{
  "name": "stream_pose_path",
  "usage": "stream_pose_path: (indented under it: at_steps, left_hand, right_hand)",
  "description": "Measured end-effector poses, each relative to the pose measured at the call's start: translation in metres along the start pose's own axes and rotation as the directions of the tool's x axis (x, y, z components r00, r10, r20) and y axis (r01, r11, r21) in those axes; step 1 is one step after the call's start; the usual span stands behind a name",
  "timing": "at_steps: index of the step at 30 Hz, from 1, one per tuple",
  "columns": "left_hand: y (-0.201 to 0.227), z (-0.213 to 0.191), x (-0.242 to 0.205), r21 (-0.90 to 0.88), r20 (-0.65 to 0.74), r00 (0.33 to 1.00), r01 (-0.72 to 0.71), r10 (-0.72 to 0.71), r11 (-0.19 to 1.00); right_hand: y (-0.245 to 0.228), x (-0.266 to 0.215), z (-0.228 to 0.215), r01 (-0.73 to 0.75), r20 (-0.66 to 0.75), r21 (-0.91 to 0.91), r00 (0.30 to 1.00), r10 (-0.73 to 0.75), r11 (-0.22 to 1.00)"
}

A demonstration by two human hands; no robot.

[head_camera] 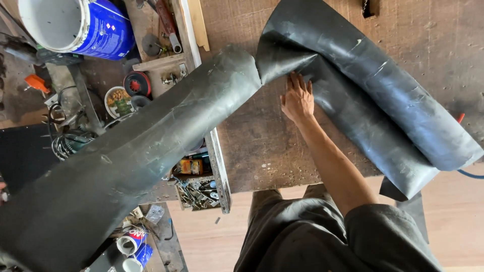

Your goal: Applying adhesive to large black rubber sheets and joining them together on a wooden work surface.

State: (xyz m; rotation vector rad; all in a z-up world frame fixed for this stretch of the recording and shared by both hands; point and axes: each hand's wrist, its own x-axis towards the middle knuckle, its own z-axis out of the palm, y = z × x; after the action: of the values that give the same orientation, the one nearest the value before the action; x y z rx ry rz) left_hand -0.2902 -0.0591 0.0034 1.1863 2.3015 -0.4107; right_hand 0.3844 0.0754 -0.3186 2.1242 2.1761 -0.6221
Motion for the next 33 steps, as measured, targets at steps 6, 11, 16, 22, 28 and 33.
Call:
stream_pose_path:
  at_steps: [6, 11, 16, 22, 28, 33]
  left_hand:
    - [0.067, 0.061, -0.102, -0.128, -0.017, 0.978, 0.206, -0.210, 0.970]
    - [0.021, 0.197, -0.130, -0.306, -0.075, 0.987, 0.112, -0.141, 0.946]
    - [0.037, 0.236, -0.149, -0.438, 0.090, 0.988, 0.152, -0.125, 0.886]
    - [0.108, 0.210, -0.141, -0.297, 0.174, 0.967, 0.231, -0.186, 0.926]
    - [0.122, 0.207, -0.103, -0.095, 0.236, 0.944, 0.257, -0.229, 0.962]
    - [0.146, 0.201, -0.080, 0.018, 0.258, 0.922, 0.295, -0.290, 0.955]
  right_hand:
    - [0.014, 0.010, 0.022, 0.110, -0.183, 0.087, 0.979, -0.093, 0.990]
    - [0.005, 0.006, 0.007, 0.112, -0.260, 0.249, 0.964, -0.045, 0.962]
    - [0.006, -0.002, -0.010, 0.132, -0.371, 0.469, 0.927, 0.058, 0.873]
    - [0.002, 0.003, -0.031, 0.133, -0.403, 0.284, 0.915, -0.007, 0.950]
    - [-0.024, 0.082, -0.075, 0.496, -0.450, 0.066, 0.789, -0.418, 0.866]
    - [-0.026, 0.174, -0.035, 0.582, -0.100, -0.085, 0.803, -0.588, 0.809]
